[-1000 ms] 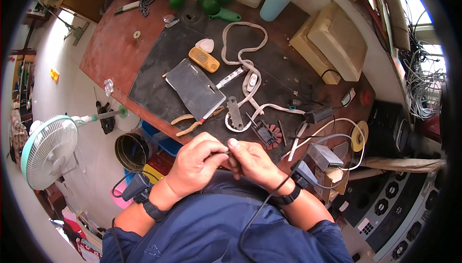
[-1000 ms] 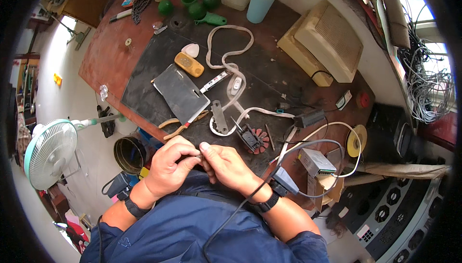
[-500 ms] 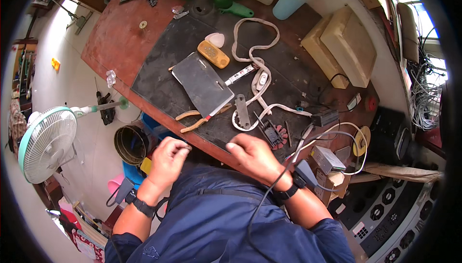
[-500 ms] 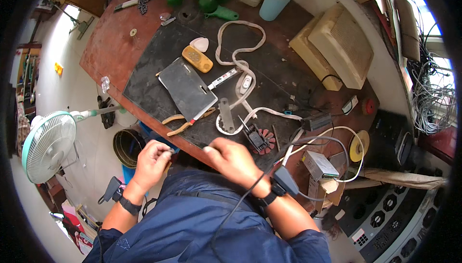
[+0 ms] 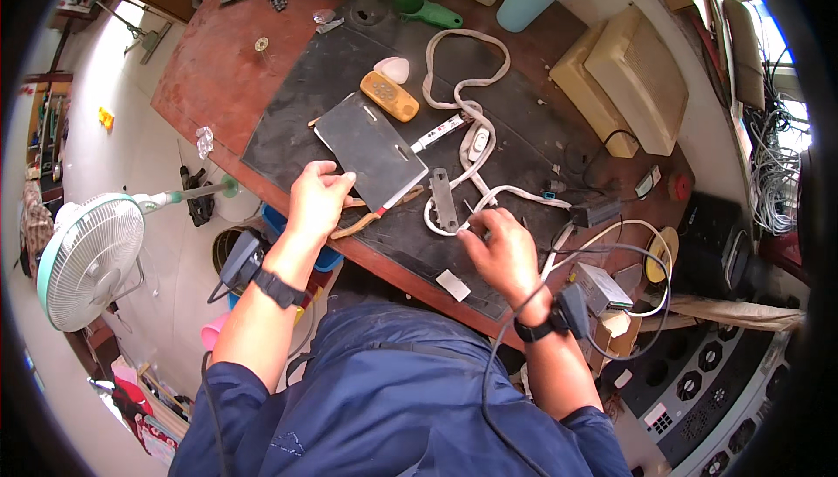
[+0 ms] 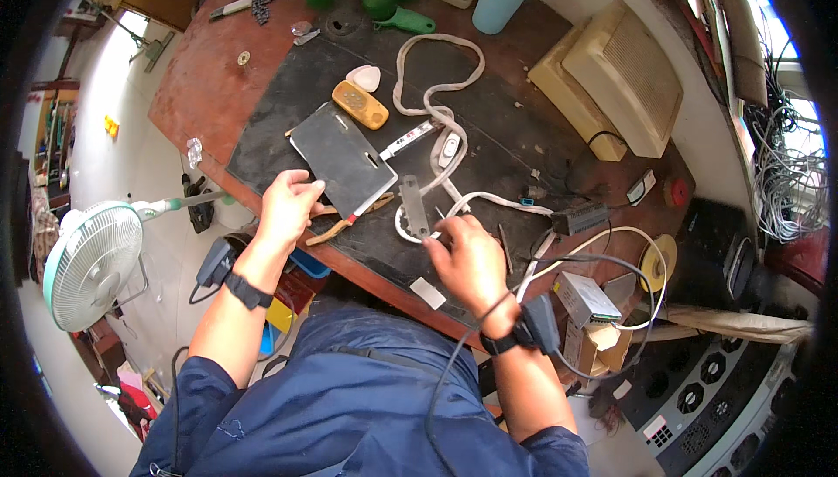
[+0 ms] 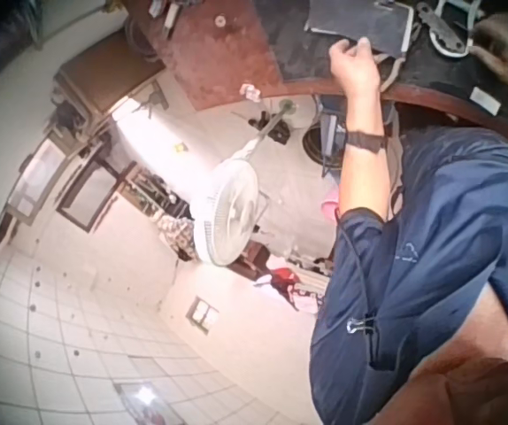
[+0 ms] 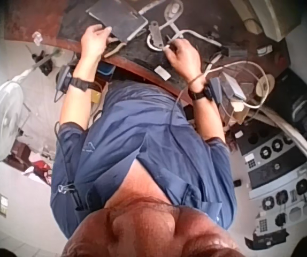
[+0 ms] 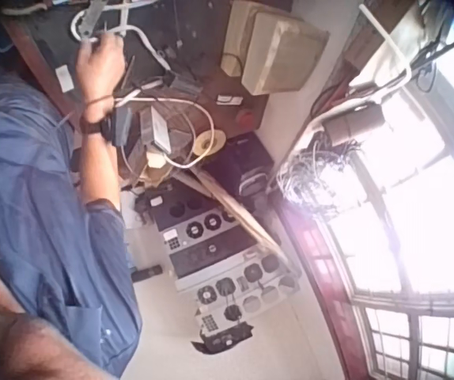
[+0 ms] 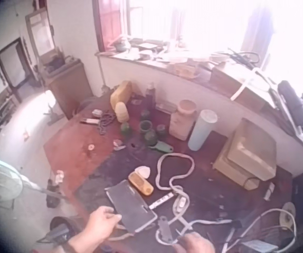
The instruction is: Assembling or repairing small electronic components, including using pliers and applying adhesive to a metal plate.
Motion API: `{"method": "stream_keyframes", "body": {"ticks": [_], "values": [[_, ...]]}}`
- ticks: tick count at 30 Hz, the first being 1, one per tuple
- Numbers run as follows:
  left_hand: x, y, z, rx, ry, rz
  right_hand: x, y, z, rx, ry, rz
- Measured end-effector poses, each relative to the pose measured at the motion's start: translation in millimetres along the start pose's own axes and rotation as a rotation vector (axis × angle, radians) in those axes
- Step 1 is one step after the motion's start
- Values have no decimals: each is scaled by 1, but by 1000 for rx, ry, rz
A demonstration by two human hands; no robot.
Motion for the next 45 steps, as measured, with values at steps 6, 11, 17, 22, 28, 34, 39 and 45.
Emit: {"method": "stream_keyframes", "body": {"ticks": [6,11,17,22,28,34,39,45], "values": [[4,12,15,-7,-50,-168,5,19,34,42,-276,4],[7,12,9,31,-191,-181,2,24,42,55,-267,105],[1,-1,-13,120,-370,-136,-4,21,47,4,-145,10],[-21,-44,-15,382,-391,-13,-16,2,36,162,662,350],[-9,-104,27,732,-243,-146,5,-13,2,189,970,167],[-12,-92,43,599,-15,209,-15,-39,2,220,1028,512],[2,-8,9,-35,-248,-119,-35,-47,-23,17,1062,475],[0,14,17,-10,-214,-250,-20,-42,-43,-53,1066,403]]}}
Point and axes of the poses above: each hand's wrist, its own y-axis towards the middle knuckle, its own z-axis out of the palm, x = y × z, the point moved 6 cm from there along y, towards the middle knuckle, and after that the axes turned 9 degrees about -x, right-handed, at the moved point
